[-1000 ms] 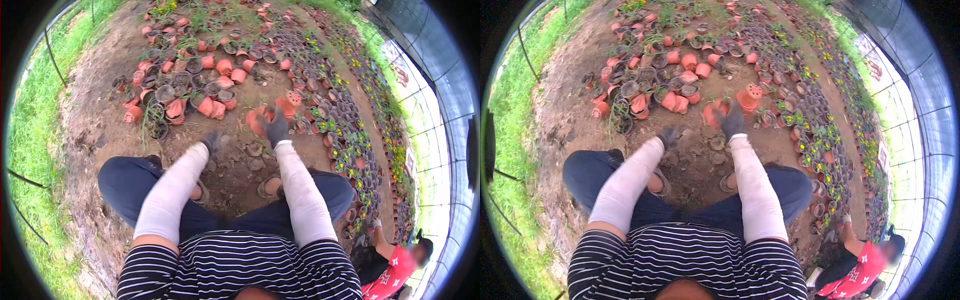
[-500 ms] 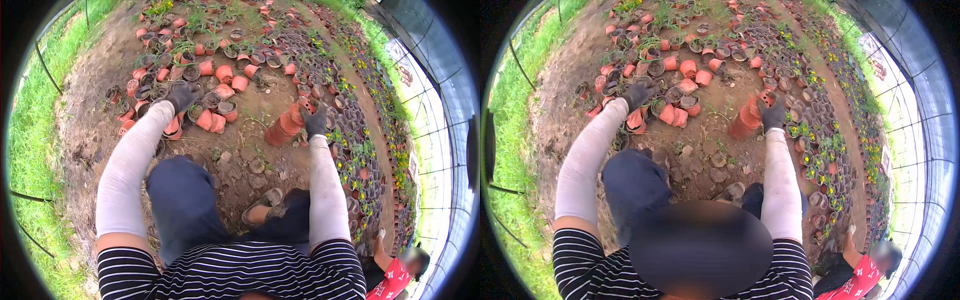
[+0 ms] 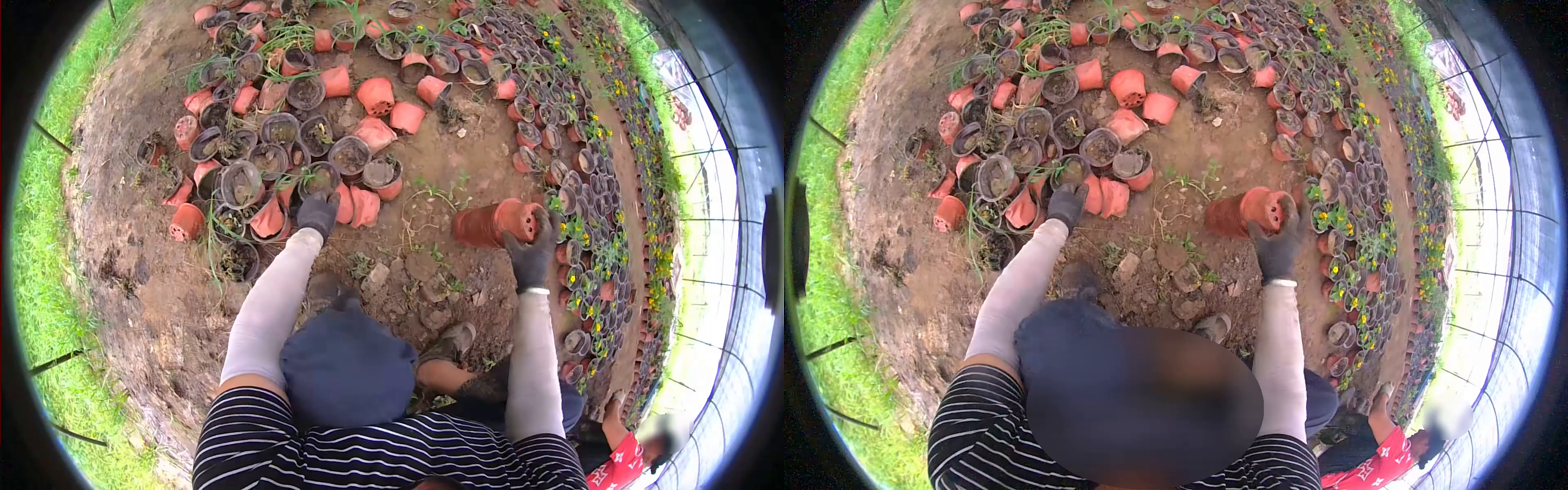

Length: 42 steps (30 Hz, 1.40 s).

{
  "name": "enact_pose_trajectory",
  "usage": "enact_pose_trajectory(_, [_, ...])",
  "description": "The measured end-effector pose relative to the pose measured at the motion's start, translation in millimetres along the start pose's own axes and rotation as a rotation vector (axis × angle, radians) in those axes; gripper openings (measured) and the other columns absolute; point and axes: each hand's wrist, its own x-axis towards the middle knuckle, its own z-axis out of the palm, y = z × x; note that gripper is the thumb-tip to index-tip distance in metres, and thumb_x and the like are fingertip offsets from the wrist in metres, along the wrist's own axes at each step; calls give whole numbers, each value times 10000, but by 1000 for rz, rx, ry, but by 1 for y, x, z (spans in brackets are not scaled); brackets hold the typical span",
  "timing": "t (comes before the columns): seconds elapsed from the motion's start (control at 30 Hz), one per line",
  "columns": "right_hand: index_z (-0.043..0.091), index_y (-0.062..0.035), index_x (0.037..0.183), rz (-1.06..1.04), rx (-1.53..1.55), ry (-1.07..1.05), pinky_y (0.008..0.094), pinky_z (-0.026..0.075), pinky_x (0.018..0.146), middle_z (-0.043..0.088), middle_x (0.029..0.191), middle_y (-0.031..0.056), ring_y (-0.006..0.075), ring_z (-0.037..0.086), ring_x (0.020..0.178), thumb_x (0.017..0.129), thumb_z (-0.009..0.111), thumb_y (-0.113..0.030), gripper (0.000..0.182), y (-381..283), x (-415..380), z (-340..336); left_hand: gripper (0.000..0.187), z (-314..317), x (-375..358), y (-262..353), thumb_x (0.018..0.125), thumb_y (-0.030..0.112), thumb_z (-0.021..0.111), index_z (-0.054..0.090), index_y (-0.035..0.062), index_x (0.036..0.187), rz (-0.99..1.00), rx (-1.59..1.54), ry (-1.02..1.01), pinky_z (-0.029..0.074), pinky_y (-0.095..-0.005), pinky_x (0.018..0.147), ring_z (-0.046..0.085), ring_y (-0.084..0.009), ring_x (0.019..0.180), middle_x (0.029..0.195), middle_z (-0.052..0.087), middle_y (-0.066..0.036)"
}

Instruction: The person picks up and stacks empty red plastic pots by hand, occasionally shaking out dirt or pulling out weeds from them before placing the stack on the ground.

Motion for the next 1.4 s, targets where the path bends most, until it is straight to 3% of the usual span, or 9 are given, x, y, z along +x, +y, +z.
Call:
enact_pose_trajectory(0.1, [466, -50, 1178, -52, -4, 107, 401, 364, 956, 384, 1277, 177, 320, 431, 1147, 594, 797, -213, 690, -38, -1, -5, 267, 26, -14, -35, 891, 187, 449, 561, 27, 1072, 270, -3, 108, 428, -412, 835, 531, -359, 974, 1055, 571, -188])
enact_pose_trajectory(0.2, [453, -48, 1191, 91, 230, -55, 402, 346, 978, 365, 1295, 182, 318, 405, 1180, 600, 798, -223, 707, -57, -24, 20, 253, 23, -54, -27, 895, 234, 467, 581, 59, 1037, 511, -136, 417, 444, -391, 767, 559, -309, 900, 1020, 588, -160])
enact_pose_trajectory(0.23, [455, -42, 1192, 49, 297, -182, 405, 339, 983, 381, 1280, 180, 320, 401, 1182, 610, 792, -230, 698, -66, -32, 40, 296, 5, -67, -5, 916, 227, 455, 525, 46, 1141, 22, -879, 18, 450, -373, 822, 560, -255, 946, 1114, 559, -106])
enact_pose_trajectory(0.33, [471, -29, 1186, -121, 383, -294, 408, 324, 992, 448, 1219, 170, 326, 410, 1167, 639, 773, -248, 661, -131, -43, 89, 379, 6, -81, 21, 922, 263, 454, 452, 40, 1228, -179, -2002, -459, 434, -353, 903, 529, -213, 1039, 1209, 507, -82])
enact_pose_trajectory(0.77, [586, -63, 904, 81, 401, -451, 404, 437, 751, 556, 907, 118, 298, 547, 841, 596, 758, -242, 395, -99, -101, 114, 467, 26, -111, 26, 923, 410, 410, 413, 105, 1276, -297, -1614, -919, 400, -338, 901, 477, -167, 1091, 1238, 486, -36])
enact_pose_trajectory(0.97, [605, -78, 828, 3, 347, -483, 401, 450, 690, 587, 808, 114, 310, 564, 743, 592, 752, -203, 305, -90, -101, 100, 387, 44, -112, 22, 936, 332, 375, 496, 88, 1210, -345, -1281, -727, 416, -330, 872, 530, -179, 1027, 1152, 558, -45])
enact_pose_trajectory(1.07, [606, -82, 804, 157, 482, -377, 383, 453, 691, 595, 792, 117, 297, 580, 766, 620, 747, -177, 251, -113, -83, 71, 384, 92, -87, -15, 905, 319, 418, 546, 22, 1110, 128, -806, -418, 454, -344, 761, 577, -220, 911, 1062, 599, -141])
enact_pose_trajectory(1.17, [594, -81, 812, 60, 276, -642, 366, 452, 743, 595, 871, 115, 276, 580, 839, 652, 742, -161, 232, -81, -87, 79, 369, 59, -99, -1, 891, 267, 430, 526, -9, 1117, 113, -763, -253, 447, -356, 773, 574, -252, 912, 1047, 597, -170])
enact_pose_trajectory(1.4, [560, -72, 877, -93, 341, -12, 357, 431, 840, 534, 1084, 121, 282, 534, 979, 669, 715, -124, 265, -97, 1, -6, 286, 73, -89, 3, 872, 137, 477, 529, 22, 1129, -349, -1272, -232, 433, -293, 796, 546, -176, 909, 1040, 590, -75])
